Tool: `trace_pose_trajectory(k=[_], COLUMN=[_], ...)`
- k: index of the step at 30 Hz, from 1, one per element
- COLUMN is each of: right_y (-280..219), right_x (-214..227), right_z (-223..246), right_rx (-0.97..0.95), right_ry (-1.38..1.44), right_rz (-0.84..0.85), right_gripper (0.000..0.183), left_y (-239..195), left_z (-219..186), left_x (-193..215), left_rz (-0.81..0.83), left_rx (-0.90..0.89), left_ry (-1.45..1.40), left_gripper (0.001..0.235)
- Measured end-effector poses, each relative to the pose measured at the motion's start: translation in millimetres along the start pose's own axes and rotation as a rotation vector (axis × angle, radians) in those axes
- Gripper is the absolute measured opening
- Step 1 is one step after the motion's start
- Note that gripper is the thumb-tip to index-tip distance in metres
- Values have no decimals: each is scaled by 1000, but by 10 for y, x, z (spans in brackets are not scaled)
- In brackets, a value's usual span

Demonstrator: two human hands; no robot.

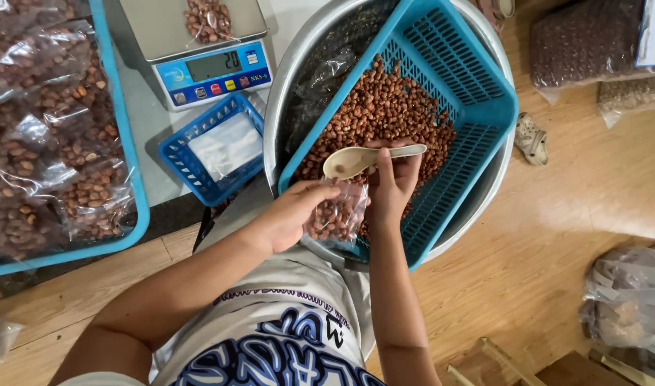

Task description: The person scoops peanuts from a blue basket into small plastic bags using a spoon, places each filled bag on a digital scale, and then moves the bag to a tray. The process is repeated multiple times.

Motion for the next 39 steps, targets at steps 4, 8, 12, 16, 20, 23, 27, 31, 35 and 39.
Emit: trace_pose_trajectory(k=[4,8,12,16,20,23,27,31,35,39], right_y=[-28,19,3,-66,-35,4,39,50,9,10], right_x=[-59,47,35,-47,56,120,144,151,67,67], right_z=[74,-35,94,127,166,129,40,1,63,26], right_rx=[-9,23,465,649,599,550,409,298,183,112], right_ry=[-40,-5,-246,-272,-287,-299,-272,-136,-84,-29], right_rz=[12,-27,12,89,-44,-44,-56,-68,-123,-105], right_gripper=[16,11,16,11,12,13,14,14,17,16], left_y=[-236,-457,297,1299,1599,1389,554,-236,-260,-87], left_z=[-304,-955,-1774,-2221,-2449,-2660,-2473,-1983,-1272,-614], left_x=[-208,-133,847,2052,2413,2327,1540,542,187,93], left_rz=[82,15,-288,-918,-915,-757,-518,-205,69,153], left_rx=[65,-188,-761,-1199,-1369,-1592,-1339,-939,-515,-163], left_ry=[13,110,313,1253,1031,572,323,30,-151,-297], left_gripper=[36,15,29,37,38,38,24,8,14,15])
Point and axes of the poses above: each hand's wrist, its own y-axis towards the middle knuckle, its own x-axis out of the back of the hand, z = x × y, the point moved 3 cm from there along y, towards the middle knuckle, and after that the axes turned 3 degrees about y, right-handed, at the moved point
